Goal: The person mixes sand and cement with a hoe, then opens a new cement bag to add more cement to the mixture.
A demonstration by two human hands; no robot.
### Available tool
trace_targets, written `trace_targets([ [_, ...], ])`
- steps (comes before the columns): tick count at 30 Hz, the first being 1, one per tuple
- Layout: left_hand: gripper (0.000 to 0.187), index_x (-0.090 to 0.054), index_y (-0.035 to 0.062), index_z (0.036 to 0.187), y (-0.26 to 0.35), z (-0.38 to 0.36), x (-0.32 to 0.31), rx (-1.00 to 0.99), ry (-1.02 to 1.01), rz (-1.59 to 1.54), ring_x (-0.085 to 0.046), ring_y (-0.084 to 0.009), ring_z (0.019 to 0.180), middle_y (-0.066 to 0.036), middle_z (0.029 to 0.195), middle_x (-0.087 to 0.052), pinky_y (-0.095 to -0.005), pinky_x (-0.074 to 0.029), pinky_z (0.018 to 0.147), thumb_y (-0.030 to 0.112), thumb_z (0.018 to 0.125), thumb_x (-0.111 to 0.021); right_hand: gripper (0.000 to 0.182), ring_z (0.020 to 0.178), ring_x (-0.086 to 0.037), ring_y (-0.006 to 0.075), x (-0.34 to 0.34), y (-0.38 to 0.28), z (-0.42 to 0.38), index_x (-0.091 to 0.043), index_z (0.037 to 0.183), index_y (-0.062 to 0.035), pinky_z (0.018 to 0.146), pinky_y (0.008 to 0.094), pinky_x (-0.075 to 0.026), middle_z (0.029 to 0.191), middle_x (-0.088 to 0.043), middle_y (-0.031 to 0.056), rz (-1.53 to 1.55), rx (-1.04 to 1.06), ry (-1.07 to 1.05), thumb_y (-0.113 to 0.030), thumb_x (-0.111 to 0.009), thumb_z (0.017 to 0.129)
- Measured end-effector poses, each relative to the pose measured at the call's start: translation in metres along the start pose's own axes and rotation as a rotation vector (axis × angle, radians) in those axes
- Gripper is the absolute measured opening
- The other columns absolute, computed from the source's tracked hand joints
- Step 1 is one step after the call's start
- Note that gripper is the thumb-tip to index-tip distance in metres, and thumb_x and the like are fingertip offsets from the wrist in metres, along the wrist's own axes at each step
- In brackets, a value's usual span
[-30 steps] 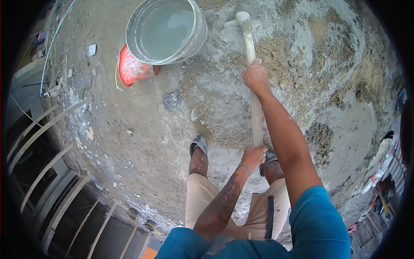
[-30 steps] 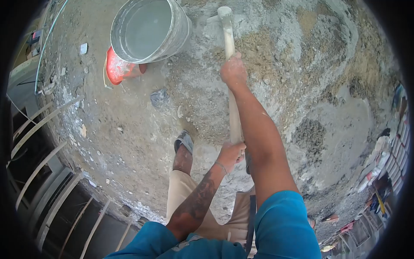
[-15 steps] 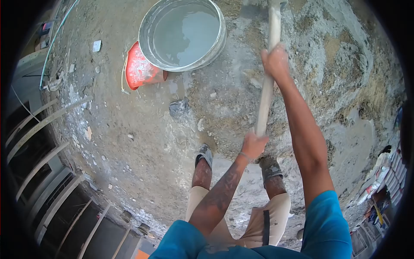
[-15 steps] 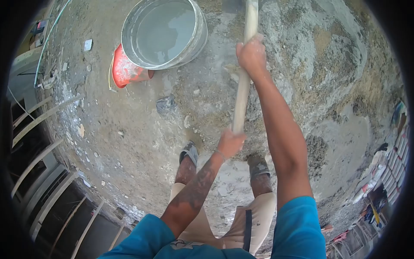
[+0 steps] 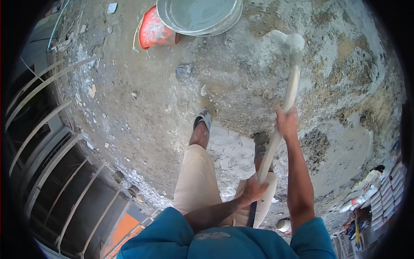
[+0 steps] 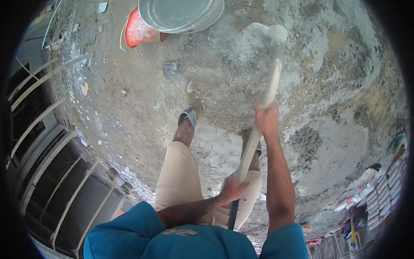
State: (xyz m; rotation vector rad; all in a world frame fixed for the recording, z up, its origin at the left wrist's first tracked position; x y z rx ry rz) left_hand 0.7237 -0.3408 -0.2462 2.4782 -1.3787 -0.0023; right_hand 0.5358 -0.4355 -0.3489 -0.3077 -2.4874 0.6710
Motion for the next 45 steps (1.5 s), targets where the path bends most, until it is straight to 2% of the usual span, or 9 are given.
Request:
trace_targets([
  [5,0.054,-0.043,-0.0054,0.107,-0.042,-0.019,-0.025,-0.233,0.002,0.100,-0.055,-0.0386,0.079,-0.025,0.082,-0.056,-0.0426,-0.044,0.073,0.025,0.066,-0.059,0.036,0.041,-0.052,0.0174,0.041,-0.017,-0.054,-0.040,0.100,0.0070,0.038,0.0289,-0.043,0.061,-0.051,0.0136,0.186,-0.033,0.191,-0.010,-0.051,0.070],
  [10,0.049,-0.049,-0.0041,0.103,0.090,0.141,0.003,-0.328,-0.015,0.006,-0.055,-0.0377,0.076,-0.020,0.079,-0.058,-0.0436,-0.044,0.067,0.023,0.064,-0.057,0.039,0.054,-0.059,0.0247,0.103,-0.041,0.143,-0.054,0.076,0.0052,0.055,0.0337,-0.046,0.056,-0.057,0.0127,-0.247,0.178,0.393,-0.034,-0.052,0.075],
  [14,0.040,-0.053,-0.0079,0.094,0.141,0.156,0.023,-0.195,-0.128,0.023,-0.058,-0.0365,0.081,-0.025,0.083,-0.058,-0.0414,-0.046,0.071,0.020,0.065,-0.056,0.047,0.058,-0.058,0.0226,0.088,0.005,0.281,-0.058,0.070,0.0044,0.055,0.0371,-0.044,0.063,-0.058,0.0119,-0.346,0.051,0.123,-0.040,-0.045,0.079],
  [18,0.034,-0.054,-0.0013,0.085,0.010,0.120,0.010,-0.243,0.038,0.112,-0.057,-0.0378,0.077,-0.022,0.080,-0.058,-0.0435,-0.046,0.066,0.027,0.066,-0.055,0.043,0.064,-0.061,0.0323,0.000,0.045,0.121,-0.057,0.074,0.0084,0.061,0.0403,-0.047,0.065,-0.059,0.0209,-0.561,0.073,0.325,-0.034,-0.049,0.078],
  [26,0.034,-0.051,0.0033,0.087,-0.118,0.012,0.015,-0.272,-0.009,0.315,-0.057,-0.0357,0.074,-0.019,0.077,-0.059,-0.0429,-0.046,0.068,0.027,0.064,-0.058,0.044,0.041,-0.053,0.0192,0.005,0.027,-0.086,-0.034,0.101,0.0099,0.039,0.0318,-0.043,0.051,-0.051,0.0112,0.234,-0.210,0.296,-0.014,-0.055,0.072],
  [31,0.037,-0.053,-0.0014,0.096,0.044,0.137,-0.013,-0.682,0.017,0.136,-0.058,-0.0341,0.071,-0.020,0.078,-0.059,-0.0409,-0.045,0.061,0.021,0.067,-0.061,0.038,0.050,-0.057,0.0281,0.102,-0.018,0.042,-0.038,0.094,0.0109,0.047,0.0353,-0.046,0.061,-0.054,0.0179,0.119,0.041,0.562,-0.016,-0.054,0.073],
  [35,0.024,-0.053,-0.0054,0.080,0.213,0.212,-0.034,-0.482,-0.221,-0.024,-0.053,-0.0172,0.045,-0.007,0.055,-0.053,-0.0309,-0.041,0.042,0.015,0.070,-0.059,0.051,0.084,-0.058,0.0377,0.190,-0.042,0.232,-0.051,0.090,0.0137,0.075,0.0398,-0.046,0.084,-0.058,0.0281,-0.428,0.104,0.735,-0.035,-0.049,0.076],
  [39,0.018,-0.052,-0.0035,0.072,0.135,0.215,-0.046,-0.144,-0.390,-0.289,-0.054,-0.0148,0.046,-0.007,0.054,-0.052,-0.0294,-0.040,0.040,0.014,0.070,-0.056,0.050,0.091,-0.057,0.0322,0.133,0.006,0.225,-0.052,0.101,0.0089,0.083,0.0378,-0.044,0.101,-0.056,0.0215,-0.271,-0.247,0.417,-0.034,-0.050,0.076],
  [45,0.030,-0.053,-0.0064,0.056,0.024,0.112,0.058,-0.222,-0.087,0.399,-0.055,-0.0195,0.043,-0.012,0.046,-0.051,-0.0339,-0.042,0.042,0.021,0.066,-0.059,0.058,0.089,-0.054,0.0417,0.007,0.076,0.082,-0.040,0.104,0.0157,0.078,0.0427,-0.044,0.095,-0.053,0.0318,0.149,-0.271,0.305,-0.031,-0.057,0.073],
])
Point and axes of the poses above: each hand's wrist, its own z-axis towards the middle knuckle, its own x-axis out of the back of the hand, y = z × x, the point moved 3 cm from there along z, towards the middle knuckle
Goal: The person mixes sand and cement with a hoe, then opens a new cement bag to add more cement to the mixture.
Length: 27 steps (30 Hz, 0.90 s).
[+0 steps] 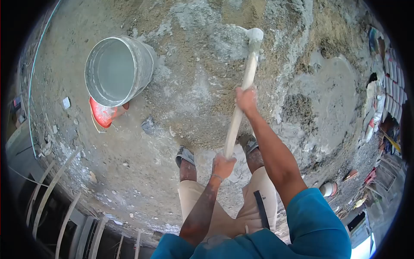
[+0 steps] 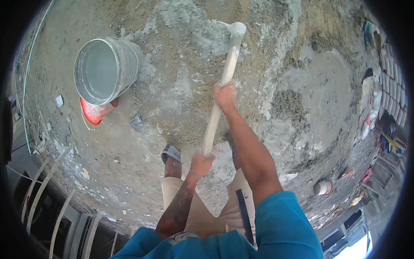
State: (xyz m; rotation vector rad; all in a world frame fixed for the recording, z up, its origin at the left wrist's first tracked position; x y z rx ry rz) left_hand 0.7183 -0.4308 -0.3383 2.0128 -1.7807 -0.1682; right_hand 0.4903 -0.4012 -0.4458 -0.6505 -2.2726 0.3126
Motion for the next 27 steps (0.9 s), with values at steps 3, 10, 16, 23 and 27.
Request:
trace_targets([
  [3,0.024,-0.056,-0.0034,0.071,-0.058,-0.075,-0.005,-0.038,0.043,0.254,-0.057,-0.0302,0.058,-0.019,0.061,-0.056,-0.0401,-0.044,0.055,0.019,0.063,-0.060,0.062,0.089,-0.052,0.0444,-0.018,0.041,-0.098,-0.040,0.103,0.0170,0.078,0.0436,-0.043,0.092,-0.052,0.0343,0.158,-0.107,-0.017,-0.032,-0.059,0.070],
  [10,0.031,-0.058,0.0011,0.086,-0.084,-0.120,-0.014,0.116,0.155,0.183,-0.059,-0.0343,0.072,-0.018,0.072,-0.059,-0.0423,-0.045,0.065,0.019,0.061,-0.061,0.061,0.084,-0.054,0.0432,0.028,0.024,-0.193,-0.039,0.105,0.0143,0.074,0.0429,-0.044,0.086,-0.054,0.0321,0.337,-0.140,0.066,-0.026,-0.059,0.063],
  [16,0.018,-0.053,-0.0013,0.068,0.070,0.011,-0.036,-0.282,0.024,0.106,-0.055,-0.0272,0.052,-0.016,0.058,-0.055,-0.0357,-0.042,0.049,0.014,0.063,-0.061,0.044,0.073,-0.057,0.0386,0.153,-0.037,-0.068,-0.040,0.099,0.0096,0.067,0.0408,-0.045,0.076,-0.055,0.0268,0.474,0.022,0.385,-0.018,-0.057,0.069],
  [23,0.023,-0.052,-0.0040,0.077,0.334,0.133,-0.097,-0.570,-0.271,-0.092,-0.051,-0.0140,0.043,-0.007,0.054,-0.052,-0.0299,-0.040,0.040,0.016,0.067,-0.057,0.054,0.077,-0.059,0.0366,0.324,-0.122,0.114,-0.040,0.100,0.0126,0.072,0.0386,-0.046,0.083,-0.057,0.0273,-0.057,0.349,0.890,-0.028,-0.058,0.068],
  [27,0.022,-0.053,-0.0027,0.070,0.329,0.123,-0.107,-0.249,-0.431,-0.151,-0.052,-0.0150,0.043,-0.008,0.051,-0.052,-0.0307,-0.039,0.040,0.018,0.067,-0.057,0.057,0.086,-0.058,0.0359,0.290,-0.081,0.157,-0.042,0.104,0.0106,0.074,0.0398,-0.046,0.093,-0.057,0.0260,-0.053,0.034,0.669,-0.033,-0.057,0.071],
])
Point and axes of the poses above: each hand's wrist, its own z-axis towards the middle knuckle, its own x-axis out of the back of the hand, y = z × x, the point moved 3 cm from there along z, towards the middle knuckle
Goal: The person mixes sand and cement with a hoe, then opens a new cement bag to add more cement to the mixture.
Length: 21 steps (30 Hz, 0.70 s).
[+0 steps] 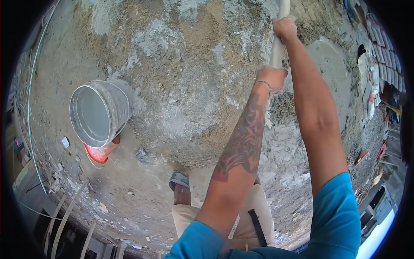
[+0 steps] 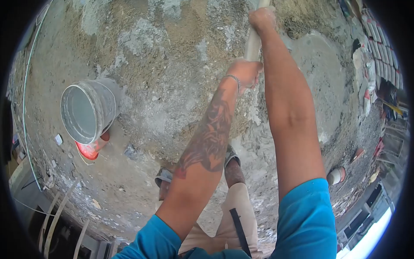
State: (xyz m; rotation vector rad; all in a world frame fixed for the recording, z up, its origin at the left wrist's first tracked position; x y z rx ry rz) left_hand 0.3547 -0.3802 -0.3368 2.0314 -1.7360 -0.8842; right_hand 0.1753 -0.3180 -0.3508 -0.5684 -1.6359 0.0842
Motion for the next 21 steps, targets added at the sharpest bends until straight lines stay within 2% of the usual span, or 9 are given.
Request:
trace_targets([
  [4,0.034,-0.055,-0.0088,0.083,-0.122,-0.038,0.026,0.009,0.162,0.184,-0.056,-0.0195,0.047,-0.012,0.057,-0.055,-0.0331,-0.043,0.043,0.020,0.067,-0.061,0.057,0.092,-0.055,0.0375,-0.038,0.053,-0.118,-0.043,0.100,0.0159,0.081,0.0387,-0.044,0.094,-0.055,0.0296,-0.114,-0.108,-0.133,-0.033,-0.054,0.074],
  [9,0.035,-0.054,-0.0110,0.069,-0.218,-0.174,0.045,0.160,0.175,0.294,-0.057,-0.0250,0.049,-0.015,0.048,-0.051,-0.0367,-0.043,0.048,0.023,0.065,-0.060,0.057,0.083,-0.055,0.0432,-0.077,0.138,-0.277,-0.038,0.100,0.0174,0.075,0.0423,-0.044,0.085,-0.054,0.0328,0.053,-0.170,-0.396,-0.027,-0.058,0.071],
  [10,0.034,-0.055,-0.0091,0.074,-0.227,-0.198,0.047,0.231,0.219,0.368,-0.058,-0.0312,0.059,-0.020,0.058,-0.054,-0.0384,-0.044,0.055,0.024,0.065,-0.059,0.052,0.078,-0.057,0.0404,-0.074,0.143,-0.306,-0.039,0.096,0.0153,0.071,0.0406,-0.046,0.081,-0.055,0.0305,0.092,-0.153,-0.378,-0.025,-0.058,0.070],
  [11,0.035,-0.056,-0.0072,0.078,-0.236,-0.223,0.047,0.308,0.264,0.439,-0.058,-0.0374,0.070,-0.025,0.067,-0.057,-0.0400,-0.045,0.063,0.025,0.064,-0.058,0.046,0.071,-0.059,0.0351,-0.040,0.113,-0.329,-0.038,0.093,0.0132,0.064,0.0373,-0.048,0.073,-0.056,0.0253,0.299,-0.396,-0.482,-0.022,-0.058,0.070],
  [14,0.031,-0.054,-0.0035,0.076,-0.282,-0.297,0.023,0.298,0.291,0.421,-0.055,-0.0411,0.071,-0.024,0.069,-0.057,-0.0429,-0.045,0.064,0.025,0.063,-0.059,0.034,0.044,-0.052,0.0245,-0.026,0.164,-0.411,-0.036,0.089,0.0079,0.044,0.0342,-0.043,0.057,-0.052,0.0142,0.477,-0.369,-0.475,-0.011,-0.055,0.069],
  [15,0.032,-0.055,-0.0054,0.081,-0.292,-0.325,0.010,0.265,0.324,0.543,-0.058,-0.0371,0.065,-0.022,0.064,-0.057,-0.0408,-0.045,0.058,0.021,0.063,-0.060,0.031,0.045,-0.053,0.0220,0.001,0.156,-0.432,-0.037,0.089,0.0053,0.043,0.0321,-0.043,0.055,-0.051,0.0122,0.521,-0.399,-0.498,-0.010,-0.054,0.069],
  [16,0.033,-0.055,-0.0017,0.087,-0.300,-0.347,-0.001,0.341,0.341,0.373,-0.058,-0.0377,0.069,-0.022,0.067,-0.058,-0.0428,-0.046,0.062,0.021,0.063,-0.060,0.031,0.044,-0.052,0.0201,0.015,0.160,-0.453,-0.037,0.090,0.0035,0.041,0.0313,-0.042,0.054,-0.050,0.0106,0.584,-0.464,-0.548,-0.010,-0.054,0.069],
  [18,0.032,-0.054,0.0012,0.087,-0.299,-0.375,-0.014,0.564,0.270,0.498,-0.058,-0.0381,0.072,-0.022,0.069,-0.058,-0.0431,-0.047,0.067,0.022,0.064,-0.060,0.029,0.042,-0.051,0.0169,0.039,0.155,-0.482,-0.038,0.090,0.0025,0.039,0.0293,-0.042,0.055,-0.050,0.0089,0.532,-0.534,-0.632,-0.009,-0.054,0.069],
  [21,0.031,-0.054,0.0010,0.084,-0.312,-0.359,-0.010,0.482,0.357,0.491,-0.059,-0.0374,0.065,-0.020,0.065,-0.058,-0.0430,-0.047,0.063,0.022,0.063,-0.061,0.027,0.042,-0.051,0.0157,0.033,0.140,-0.474,-0.040,0.089,0.0033,0.039,0.0283,-0.042,0.054,-0.050,0.0074,0.649,-0.539,-0.611,-0.009,-0.053,0.068],
])
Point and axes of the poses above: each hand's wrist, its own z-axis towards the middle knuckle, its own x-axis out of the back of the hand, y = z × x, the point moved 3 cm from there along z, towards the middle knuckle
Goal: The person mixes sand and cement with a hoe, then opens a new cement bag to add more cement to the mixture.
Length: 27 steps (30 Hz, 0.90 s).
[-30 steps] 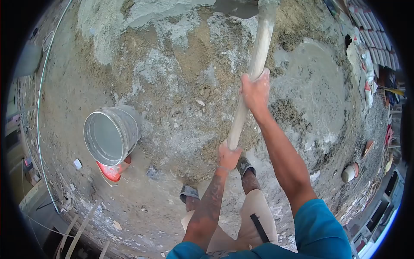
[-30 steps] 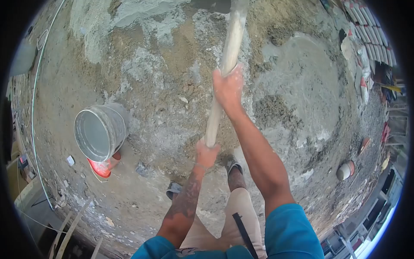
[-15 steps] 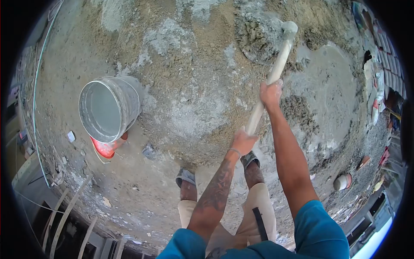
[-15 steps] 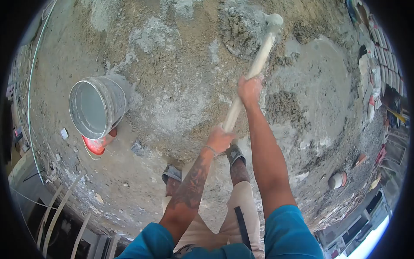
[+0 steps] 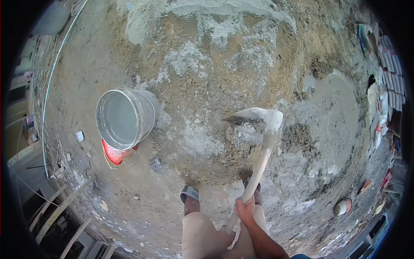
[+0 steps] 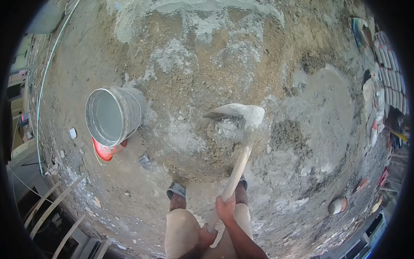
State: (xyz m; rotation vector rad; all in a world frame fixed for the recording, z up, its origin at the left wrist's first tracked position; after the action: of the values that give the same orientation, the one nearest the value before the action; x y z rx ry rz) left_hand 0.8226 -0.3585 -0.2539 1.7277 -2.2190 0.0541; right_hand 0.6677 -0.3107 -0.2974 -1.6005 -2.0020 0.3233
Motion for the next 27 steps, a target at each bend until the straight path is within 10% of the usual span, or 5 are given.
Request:
trace_targets([
  [8,0.032,-0.052,0.0003,0.091,0.266,0.205,0.190,-0.432,0.701,-0.195,-0.057,-0.0384,0.071,-0.021,0.071,-0.058,-0.0429,-0.044,0.066,0.017,0.065,-0.060,0.036,0.058,-0.054,0.0161,-0.132,-0.304,0.204,-0.035,0.100,0.0007,0.054,0.0277,-0.046,0.073,-0.053,0.0109,0.083,0.718,-0.332,-0.012,-0.053,0.073],
  [12,0.032,-0.058,0.0024,0.090,0.412,0.277,0.341,-0.577,0.992,0.027,-0.059,-0.0320,0.081,-0.018,0.083,-0.061,-0.0376,-0.048,0.070,0.026,0.069,-0.061,0.052,0.079,-0.057,0.0220,-0.154,-0.407,0.254,-0.037,0.110,0.0060,0.074,0.0293,-0.045,0.088,-0.056,0.0165,-0.545,1.091,0.072,-0.023,-0.060,0.074],
  [16,0.036,-0.057,0.0022,0.094,0.442,0.330,0.372,-0.529,0.864,0.236,-0.059,-0.0287,0.086,-0.015,0.088,-0.061,-0.0354,-0.048,0.073,0.027,0.069,-0.060,0.035,0.080,-0.057,0.0143,-0.090,-0.329,0.175,-0.043,0.108,0.0010,0.072,0.0258,-0.045,0.088,-0.057,0.0115,-0.022,0.918,-0.371,-0.017,-0.055,0.080],
  [22,0.035,-0.050,-0.0037,0.097,0.386,0.277,0.286,-0.434,0.808,0.217,-0.058,-0.0294,0.087,-0.019,0.091,-0.056,-0.0350,-0.048,0.074,0.019,0.071,-0.057,0.028,0.073,-0.056,0.0133,0.032,-0.096,0.186,-0.047,0.102,0.0006,0.067,0.0250,-0.046,0.083,-0.057,0.0090,-0.160,0.403,-0.085,-0.012,-0.056,0.079],
  [27,0.041,-0.046,-0.0034,0.104,0.302,0.264,0.228,-0.417,0.644,0.261,-0.058,-0.0328,0.084,-0.019,0.088,-0.057,-0.0394,-0.047,0.072,0.016,0.069,-0.056,0.030,0.071,-0.055,0.0121,-0.019,-0.129,0.168,-0.046,0.103,0.0009,0.057,0.0222,-0.044,0.084,-0.057,0.0094,0.009,0.371,-0.181,-0.013,-0.056,0.079],
])
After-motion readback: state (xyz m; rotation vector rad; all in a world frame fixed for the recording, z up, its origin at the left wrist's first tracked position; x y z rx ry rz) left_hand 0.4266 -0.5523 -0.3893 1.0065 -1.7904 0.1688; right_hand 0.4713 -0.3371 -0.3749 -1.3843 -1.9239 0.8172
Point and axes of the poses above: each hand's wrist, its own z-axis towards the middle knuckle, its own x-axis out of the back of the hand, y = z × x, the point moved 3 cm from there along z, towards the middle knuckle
